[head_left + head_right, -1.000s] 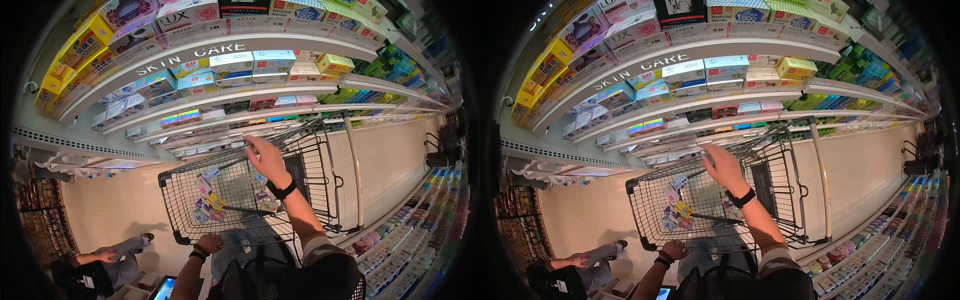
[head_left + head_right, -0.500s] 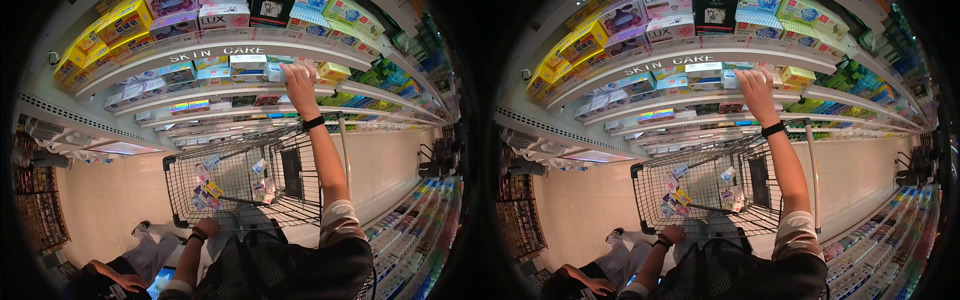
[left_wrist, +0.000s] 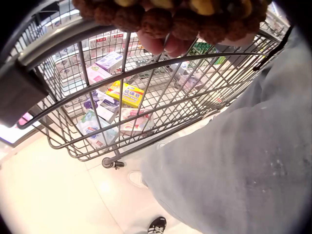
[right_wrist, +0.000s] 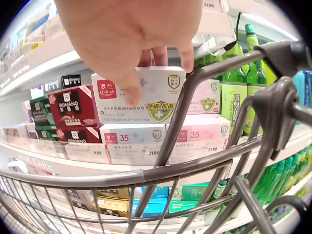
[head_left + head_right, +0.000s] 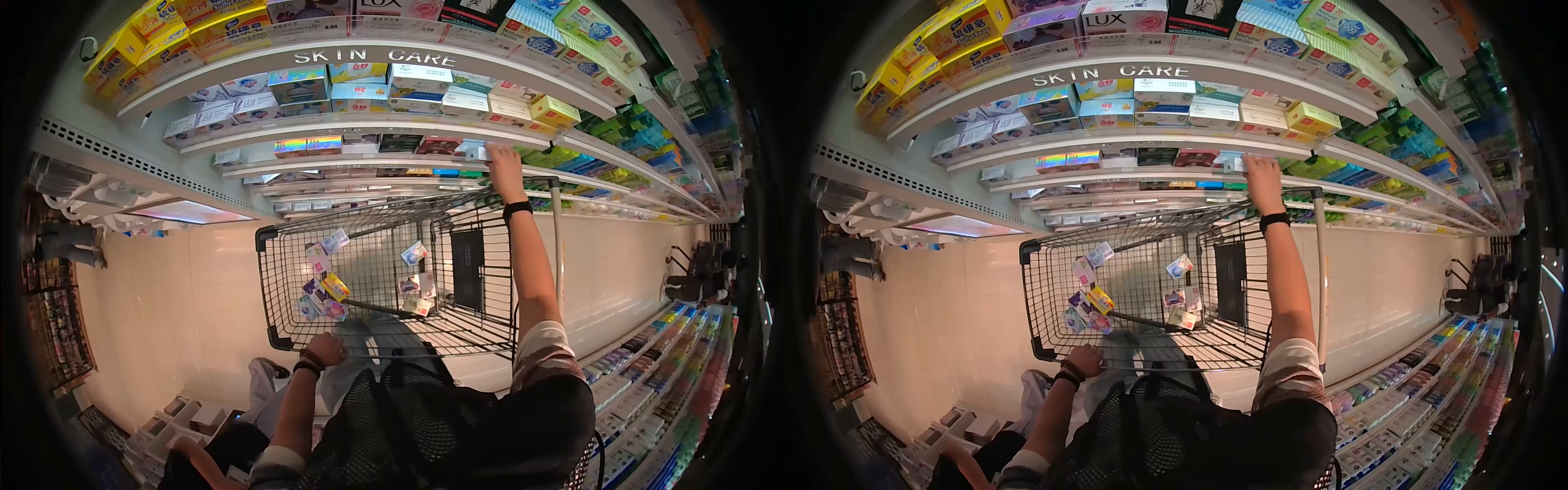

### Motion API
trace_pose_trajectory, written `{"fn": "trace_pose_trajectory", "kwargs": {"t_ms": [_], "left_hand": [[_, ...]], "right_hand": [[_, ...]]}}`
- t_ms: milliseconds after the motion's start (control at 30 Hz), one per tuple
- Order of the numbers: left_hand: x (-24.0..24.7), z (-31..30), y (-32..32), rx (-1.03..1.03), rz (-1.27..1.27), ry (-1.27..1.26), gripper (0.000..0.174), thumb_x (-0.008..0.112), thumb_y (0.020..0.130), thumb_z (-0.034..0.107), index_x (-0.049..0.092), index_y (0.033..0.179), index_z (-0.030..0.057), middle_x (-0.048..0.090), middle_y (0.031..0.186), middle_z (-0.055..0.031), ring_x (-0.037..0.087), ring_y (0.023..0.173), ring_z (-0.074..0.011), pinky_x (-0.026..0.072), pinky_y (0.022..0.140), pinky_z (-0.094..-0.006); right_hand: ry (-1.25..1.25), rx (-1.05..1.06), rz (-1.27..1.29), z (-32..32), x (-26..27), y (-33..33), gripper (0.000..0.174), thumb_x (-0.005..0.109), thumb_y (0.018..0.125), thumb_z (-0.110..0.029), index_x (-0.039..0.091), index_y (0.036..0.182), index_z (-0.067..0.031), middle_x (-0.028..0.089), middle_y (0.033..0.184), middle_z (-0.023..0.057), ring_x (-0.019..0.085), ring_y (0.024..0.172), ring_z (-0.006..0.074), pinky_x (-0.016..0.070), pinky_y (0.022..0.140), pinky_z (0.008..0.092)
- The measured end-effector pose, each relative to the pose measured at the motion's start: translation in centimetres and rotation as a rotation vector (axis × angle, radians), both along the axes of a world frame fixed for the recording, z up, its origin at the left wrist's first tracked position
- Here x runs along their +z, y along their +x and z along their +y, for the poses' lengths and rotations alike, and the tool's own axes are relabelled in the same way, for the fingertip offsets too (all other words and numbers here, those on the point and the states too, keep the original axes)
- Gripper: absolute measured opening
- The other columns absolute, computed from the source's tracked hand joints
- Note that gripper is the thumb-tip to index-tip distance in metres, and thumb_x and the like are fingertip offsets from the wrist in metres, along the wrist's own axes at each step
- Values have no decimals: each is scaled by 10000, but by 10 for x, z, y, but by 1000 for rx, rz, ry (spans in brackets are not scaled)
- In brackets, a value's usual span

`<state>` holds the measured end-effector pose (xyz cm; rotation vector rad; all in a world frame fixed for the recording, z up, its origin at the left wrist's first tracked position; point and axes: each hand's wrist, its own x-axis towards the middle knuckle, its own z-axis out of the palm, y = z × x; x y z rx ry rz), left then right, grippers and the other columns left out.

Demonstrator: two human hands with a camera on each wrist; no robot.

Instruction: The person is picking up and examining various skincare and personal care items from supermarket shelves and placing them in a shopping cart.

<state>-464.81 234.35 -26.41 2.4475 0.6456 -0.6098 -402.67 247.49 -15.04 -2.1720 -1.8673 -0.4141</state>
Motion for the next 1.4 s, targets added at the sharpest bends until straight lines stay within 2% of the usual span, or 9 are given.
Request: {"fn": "trace_pose_trajectory", "kwargs": {"t_ms": [233,300,667,833,933,1067,1233,1333,1400], "left_hand": [[1,-1,0,14,10,-38,352,590,874,395,674,919,56,707,885,-159,684,860,-331,559,768,-456],[-2,-2,-3,8,-8,-46,345,586,874,386,674,916,55,706,874,-161,685,849,-332,560,761,-454],[-15,-9,-3,38,-55,22,351,619,860,393,658,853,44,685,825,-143,670,828,-319,556,728,-442],[-17,-12,-8,-4,-93,23,312,596,884,366,646,861,58,689,822,-125,671,815,-315,559,705,-457],[-18,-14,-9,-20,-66,17,302,614,864,360,652,861,61,686,826,-124,666,815,-315,555,715,-450],[-21,-19,-12,30,-76,-34,300,666,821,369,658,873,74,676,856,-120,651,868,-315,550,724,-443],[0,-17,0,67,17,-3,366,738,748,409,667,920,94,650,1005,-103,595,1037,-296,504,852,-447],[1,-17,2,93,76,-9,429,783,701,380,660,1004,102,624,1095,-94,561,1110,-285,450,946,-449],[3,-2,20,48,205,-112,418,723,772,339,656,1097,86,616,1183,-106,547,1170,-287,433,974,-453]], "right_hand": [[-183,-74,28,31,-37,23,214,608,891,-149,697,1082,-109,703,872,163,671,879,361,515,835,480],[-163,-10,99,34,-38,26,205,596,921,-181,670,1012,-12,683,859,245,651,839,441,505,807,516],[-312,-24,142,40,-40,39,294,509,990,-245,632,1106,-3,668,933,289,630,906,478,485,829,550],[-43,-90,64,-12,3,-36,333,612,935,-118,572,1250,-19,530,1304,265,454,1247,435,410,1010,521],[144,19,118,-56,17,-95,411,601,899,-42,551,1307,-19,546,1305,208,441,1307,422,400,1080,496],[-81,96,415,-106,-20,-146,352,607,899,-54,586,1248,-11,599,1229,186,510,1220,381,433,1038,474],[-1259,55,664,-155,-120,-143,492,667,854,-294,644,1263,-20,655,1255,205,611,1176,361,479,995,453],[-1116,117,851,-148,-207,-135,386,631,861,-197,684,1202,-24,700,1139,198,665,1051,358,532,877,448],[-895,-259,986,-133,-253,-135,442,572,887,-89,608,1327,-77,704,1101,215,697,913,384,563,768,473]]}}
